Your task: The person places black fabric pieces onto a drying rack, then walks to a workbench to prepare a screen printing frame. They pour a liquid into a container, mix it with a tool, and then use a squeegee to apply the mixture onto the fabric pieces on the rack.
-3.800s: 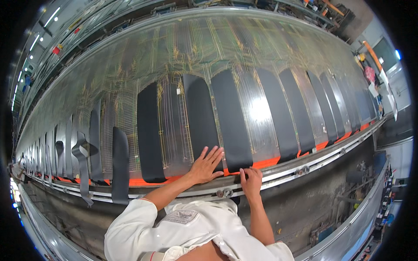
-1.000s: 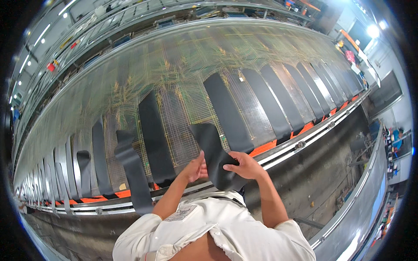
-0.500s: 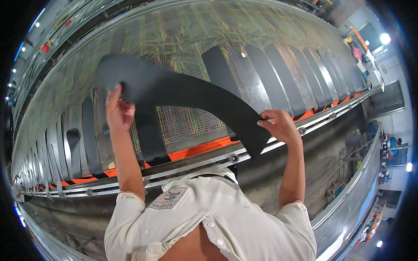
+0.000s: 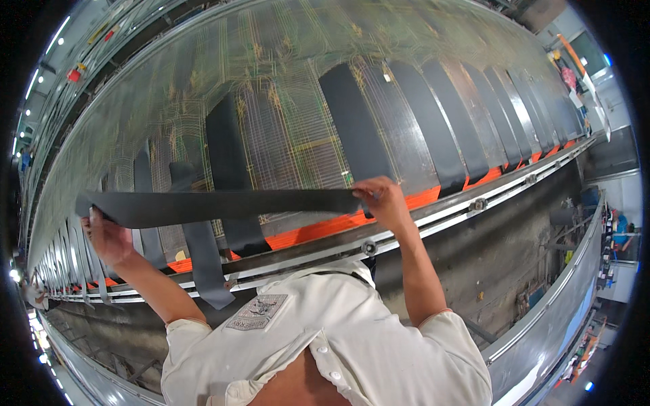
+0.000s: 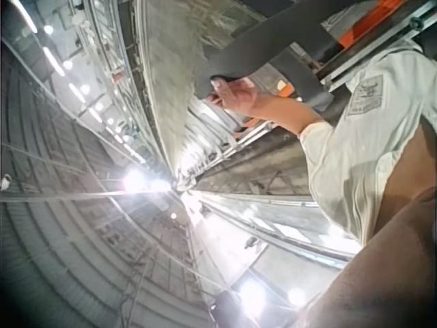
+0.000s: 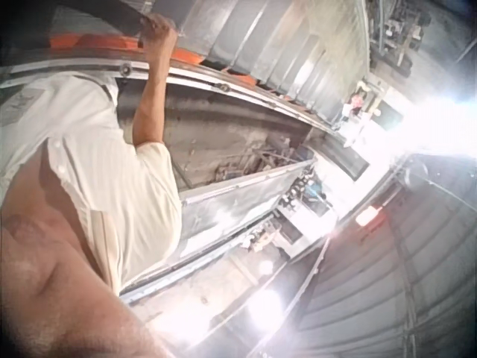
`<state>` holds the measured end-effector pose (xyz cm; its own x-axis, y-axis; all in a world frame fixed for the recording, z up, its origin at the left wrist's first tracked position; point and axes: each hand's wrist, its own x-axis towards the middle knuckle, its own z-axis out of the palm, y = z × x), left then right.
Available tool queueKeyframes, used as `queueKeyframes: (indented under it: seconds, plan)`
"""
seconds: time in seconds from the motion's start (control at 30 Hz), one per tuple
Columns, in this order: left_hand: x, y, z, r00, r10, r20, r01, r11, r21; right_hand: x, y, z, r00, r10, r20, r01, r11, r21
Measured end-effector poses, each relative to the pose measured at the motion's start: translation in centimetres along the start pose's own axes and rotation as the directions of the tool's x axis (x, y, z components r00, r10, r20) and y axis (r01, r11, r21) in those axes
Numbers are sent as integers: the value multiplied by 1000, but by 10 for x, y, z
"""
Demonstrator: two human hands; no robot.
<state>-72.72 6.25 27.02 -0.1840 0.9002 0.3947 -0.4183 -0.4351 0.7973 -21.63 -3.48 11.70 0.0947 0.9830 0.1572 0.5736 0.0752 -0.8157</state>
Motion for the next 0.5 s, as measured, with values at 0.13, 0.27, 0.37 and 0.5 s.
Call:
queueKeyframes:
  seconds: [0.13, 0.27, 0.37, 0.5]
  plan:
    - [2, 28, 25, 907, -2, 420, 33, 997, -67, 0, -13, -13, 991, 73, 112, -69, 997, -46]
    - [2, 30, 27, 846, -10, 534, 29, 999, -27, -29, -22, -18, 919, 257, 299, -268, 964, -5]
    - [-1, 37, 14, 877, 76, 474, -30, 994, -104, -52, -20, -16, 903, 227, 364, -272, 959, 76]
    - [2, 51, 42, 793, 37, 608, 14, 997, -79, -55, -27, -14, 874, 188, 449, -247, 966, 76]
